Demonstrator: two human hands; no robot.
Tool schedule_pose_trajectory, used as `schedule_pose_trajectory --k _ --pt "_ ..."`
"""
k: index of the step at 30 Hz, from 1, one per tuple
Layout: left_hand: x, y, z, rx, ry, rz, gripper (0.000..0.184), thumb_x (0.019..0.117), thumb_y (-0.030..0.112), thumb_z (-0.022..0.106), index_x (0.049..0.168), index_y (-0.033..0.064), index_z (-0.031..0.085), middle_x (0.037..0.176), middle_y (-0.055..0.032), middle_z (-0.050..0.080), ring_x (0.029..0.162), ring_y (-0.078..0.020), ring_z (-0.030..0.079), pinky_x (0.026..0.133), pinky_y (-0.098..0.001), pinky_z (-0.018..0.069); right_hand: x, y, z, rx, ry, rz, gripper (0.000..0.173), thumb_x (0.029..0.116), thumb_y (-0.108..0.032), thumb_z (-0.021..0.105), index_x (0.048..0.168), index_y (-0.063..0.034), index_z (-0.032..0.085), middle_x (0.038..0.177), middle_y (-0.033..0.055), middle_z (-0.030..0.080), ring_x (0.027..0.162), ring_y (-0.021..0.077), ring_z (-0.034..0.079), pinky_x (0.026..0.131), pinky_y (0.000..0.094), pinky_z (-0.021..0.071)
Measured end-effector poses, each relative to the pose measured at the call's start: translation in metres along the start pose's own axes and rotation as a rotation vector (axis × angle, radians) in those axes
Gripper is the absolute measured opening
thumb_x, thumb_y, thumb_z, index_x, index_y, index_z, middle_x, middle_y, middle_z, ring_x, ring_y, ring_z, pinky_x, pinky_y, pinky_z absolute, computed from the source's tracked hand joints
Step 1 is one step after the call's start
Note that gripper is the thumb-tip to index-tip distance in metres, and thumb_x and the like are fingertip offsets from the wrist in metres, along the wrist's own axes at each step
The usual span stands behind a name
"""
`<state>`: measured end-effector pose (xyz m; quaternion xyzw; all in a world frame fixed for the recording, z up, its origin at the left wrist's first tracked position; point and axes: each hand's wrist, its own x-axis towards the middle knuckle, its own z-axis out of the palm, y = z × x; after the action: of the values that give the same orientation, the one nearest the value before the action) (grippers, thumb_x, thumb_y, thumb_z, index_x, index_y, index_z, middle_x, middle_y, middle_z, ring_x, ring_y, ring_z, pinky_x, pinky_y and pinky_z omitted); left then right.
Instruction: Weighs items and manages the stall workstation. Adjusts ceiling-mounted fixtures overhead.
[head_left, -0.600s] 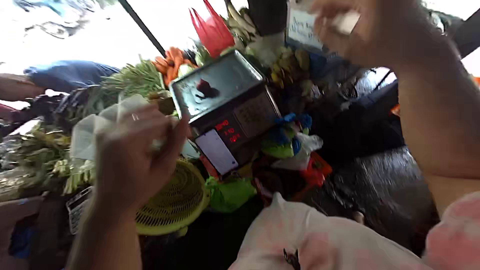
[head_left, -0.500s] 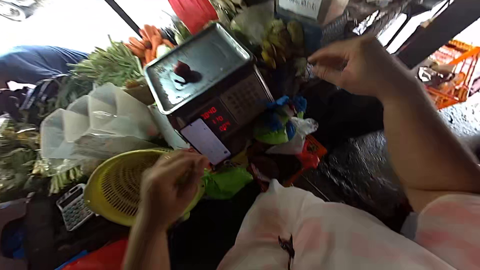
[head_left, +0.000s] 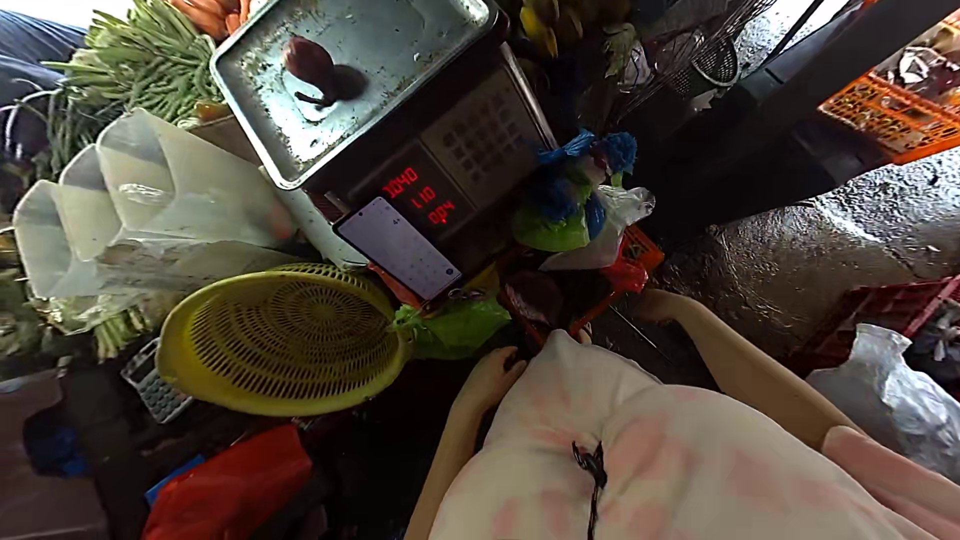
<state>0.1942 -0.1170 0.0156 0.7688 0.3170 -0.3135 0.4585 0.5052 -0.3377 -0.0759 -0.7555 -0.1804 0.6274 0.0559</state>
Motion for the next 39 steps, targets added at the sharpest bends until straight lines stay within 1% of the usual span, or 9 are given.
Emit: schedule_pose_trajectory --k 16,18,20,23,27,30,33,35,39 --pt "0.187 -0.096 0.041 -0.583 0.000 -0.321 0.078 0.1031 0.045 0.059 0.160 0.0033 0.027 0.156 -0.0265 0.041 0.138 -0.0426 0.048 0.107 -0.0588 0.0456 0.133 -0.025 0.093 1.235 0.471 0.262 0.062 0.1040 -0.024 0.061 0.155 -0.0057 0.032 0.141 0.0263 0.053 0.117 0.0381 0.062 0.092 0.0530 0.0554" --pt "0.223 -0.140 0.065 -0.670 0.148 -0.140 0.083 0.0961 0.043 0.071 0.159 0.0065 0.030 0.146 -0.0250 0.052 0.120 -0.0370 0.063 0.088 -0.0524 0.0597 0.139 -0.031 0.096 1.218 0.537 0.277 0.069 0.0996 -0.012 0.066 0.156 -0.0042 0.027 0.137 0.0287 0.055 0.111 0.0396 0.065 0.087 0.0542 0.0581" --pt "0.244 -0.174 0.077 -0.711 0.309 0.452 0.078 0.1000 0.030 0.066 0.146 -0.0208 0.029 0.121 -0.0472 0.053 0.093 -0.0407 0.071 0.058 -0.0344 0.0628 0.146 -0.031 0.098 1.122 0.585 0.299 0.077 0.0952 -0.008 0.070 0.156 -0.0019 0.024 0.137 0.0303 0.055 0.111 0.0409 0.067 0.088 0.0552 0.0594" --pt "0.158 0.011 -0.025 -0.721 0.168 -0.479 0.054 0.1055 0.003 0.052 0.155 -0.0029 0.031 0.155 -0.0235 0.040 0.136 -0.0311 0.047 0.109 -0.0442 0.0426 0.149 -0.034 0.099 1.019 0.620 0.330 0.079 0.0938 -0.007 0.073 0.156 -0.0001 0.025 0.140 0.0316 0.053 0.116 0.0415 0.065 0.093 0.0552 0.0578" --pt "0.183 -0.040 0.015 -0.382 0.634 0.072 0.044 0.1054 0.014 0.053 0.124 -0.0266 0.052 0.113 -0.0453 0.060 0.096 -0.0433 0.068 0.074 -0.0336 0.0583 0.158 -0.050 0.090 1.031 0.634 0.287 0.078 0.0926 -0.005 0.072 0.156 -0.0026 0.026 0.137 0.0298 0.055 0.113 0.0403 0.067 0.088 0.0548 0.0595" --pt "0.196 -0.020 -0.029 -0.584 0.231 -0.413 0.050 0.1078 0.011 0.051 0.151 -0.0079 0.036 0.150 -0.0299 0.045 0.131 -0.0371 0.052 0.105 -0.0475 0.0469 0.161 -0.055 0.080 1.097 0.606 0.226 0.080 0.0949 -0.007 0.070 0.159 -0.0060 0.021 0.139 0.0294 0.054 0.112 0.0397 0.066 0.086 0.0536 0.0597" --pt "0.216 -0.046 -0.016 -0.464 0.368 -0.237 0.047 0.1064 0.012 0.051 0.143 -0.0154 0.043 0.137 -0.0375 0.053 0.121 -0.0436 0.059 0.097 -0.0495 0.0519 0.160 -0.057 0.071 1.222 0.575 0.172 0.071 0.1000 -0.008 0.065 0.158 -0.0074 0.024 0.134 0.0283 0.056 0.104 0.0366 0.069 0.081 0.0493 0.0617" --pt "0.200 -0.028 -0.049 -0.234 0.093 -0.220 0.047 0.1111 0.015 0.041 0.148 -0.0135 0.038 0.146 -0.0327 0.048 0.132 -0.0367 0.054 0.107 -0.0431 0.0471 0.161 -0.059 0.070 1.279 0.551 0.155 0.067 0.1012 -0.006 0.063 0.157 -0.0069 0.026 0.130 0.0276 0.058 0.099 0.0347 0.070 0.079 0.0476 0.0618" --pt "0.174 -0.011 -0.022 -0.160 0.495 -0.241 0.037 0.1065 0.018 0.049 0.129 -0.0091 0.061 0.122 -0.0263 0.066 0.107 -0.0301 0.067 0.094 -0.0388 0.0526 0.167 -0.056 0.087 1.299 0.543 0.143 0.065 0.0986 -0.004 0.065 0.154 -0.0041 0.031 0.128 0.0279 0.060 0.099 0.0358 0.071 0.079 0.0494 0.0629"
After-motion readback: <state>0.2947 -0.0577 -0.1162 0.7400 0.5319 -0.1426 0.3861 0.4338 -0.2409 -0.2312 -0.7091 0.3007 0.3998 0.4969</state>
